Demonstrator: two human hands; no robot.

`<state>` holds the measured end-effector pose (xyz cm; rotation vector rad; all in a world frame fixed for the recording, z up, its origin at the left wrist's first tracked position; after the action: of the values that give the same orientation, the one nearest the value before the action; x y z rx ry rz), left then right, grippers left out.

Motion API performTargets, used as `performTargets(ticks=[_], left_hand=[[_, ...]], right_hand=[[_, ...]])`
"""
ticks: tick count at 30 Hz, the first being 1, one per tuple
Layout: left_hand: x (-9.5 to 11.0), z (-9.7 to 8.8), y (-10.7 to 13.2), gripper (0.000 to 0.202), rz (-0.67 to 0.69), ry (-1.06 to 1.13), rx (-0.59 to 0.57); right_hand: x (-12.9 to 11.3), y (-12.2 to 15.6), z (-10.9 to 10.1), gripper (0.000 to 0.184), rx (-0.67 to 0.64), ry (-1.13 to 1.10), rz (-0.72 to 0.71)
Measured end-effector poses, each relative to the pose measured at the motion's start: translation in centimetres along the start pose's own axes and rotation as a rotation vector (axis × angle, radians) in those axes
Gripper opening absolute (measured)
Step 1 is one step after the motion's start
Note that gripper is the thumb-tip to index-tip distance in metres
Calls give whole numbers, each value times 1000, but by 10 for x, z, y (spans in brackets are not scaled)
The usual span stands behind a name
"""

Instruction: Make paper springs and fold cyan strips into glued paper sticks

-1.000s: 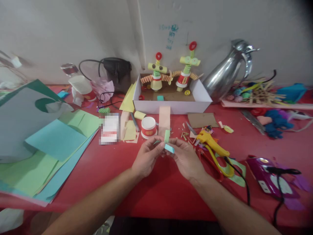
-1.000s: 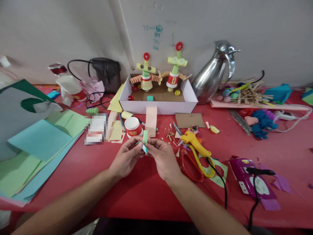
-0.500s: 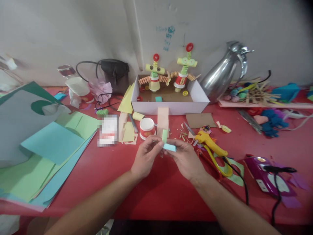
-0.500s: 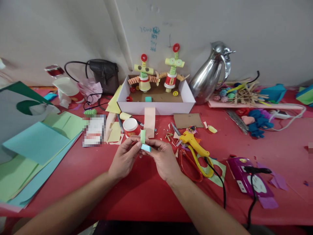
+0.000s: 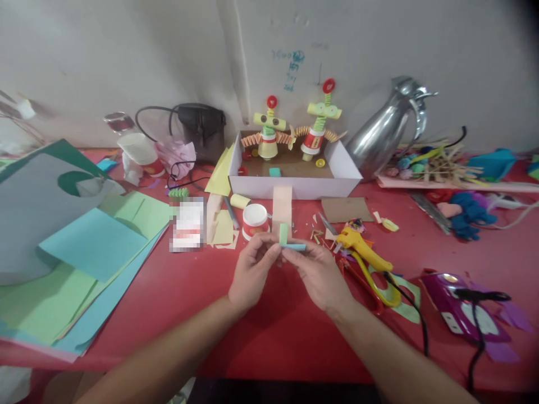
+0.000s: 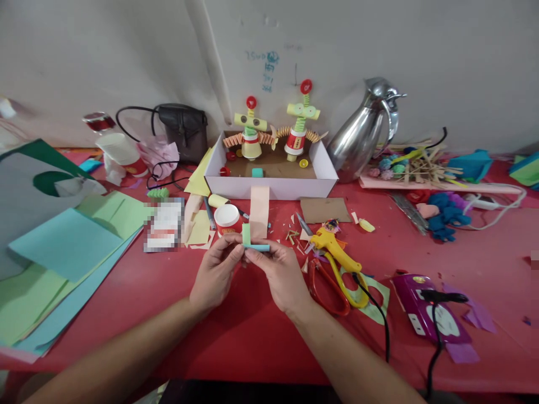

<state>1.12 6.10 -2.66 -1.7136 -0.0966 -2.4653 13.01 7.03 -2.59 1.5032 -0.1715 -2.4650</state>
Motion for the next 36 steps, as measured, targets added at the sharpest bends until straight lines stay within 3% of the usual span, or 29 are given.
performTargets(ticks=[6, 11, 16, 20, 25, 30, 36], left_hand=[[0, 3, -7, 27, -155, 33, -208], [8, 1, -14, 18, -137, -83, -334], [13, 1, -14, 17, -121, -151, -409], [15, 3, -11, 13, -66, -129, -398], [15, 3, -8, 11, -2, -64, -268], [24, 6, -5, 14, 67, -149, -250], [29, -1, -6, 12, 144, -323, -173]], right_hand=[[4, -4, -2, 21, 8, -147, 145], [7, -3, -4, 39, 23, -202, 212], [8, -2, -1, 37, -25, -196, 254], [8, -3, 2, 31, -80, -217, 262], [17, -5, -1, 25, -17, -254, 300], [16, -4, -5, 24, 59, -236, 221], [12, -3, -5, 22, 51, -156, 154]])
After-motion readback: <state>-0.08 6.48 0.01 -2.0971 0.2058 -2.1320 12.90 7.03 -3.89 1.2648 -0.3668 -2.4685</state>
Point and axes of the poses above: each hand's wrist, its own y-axis away from the middle knuckle, its own z-axis out of the palm, x = y × z, the point moved 7 cm from there along -y, towards the middle knuckle, and after that the axes turned 7 degrees about x, right-handed, at the moved point
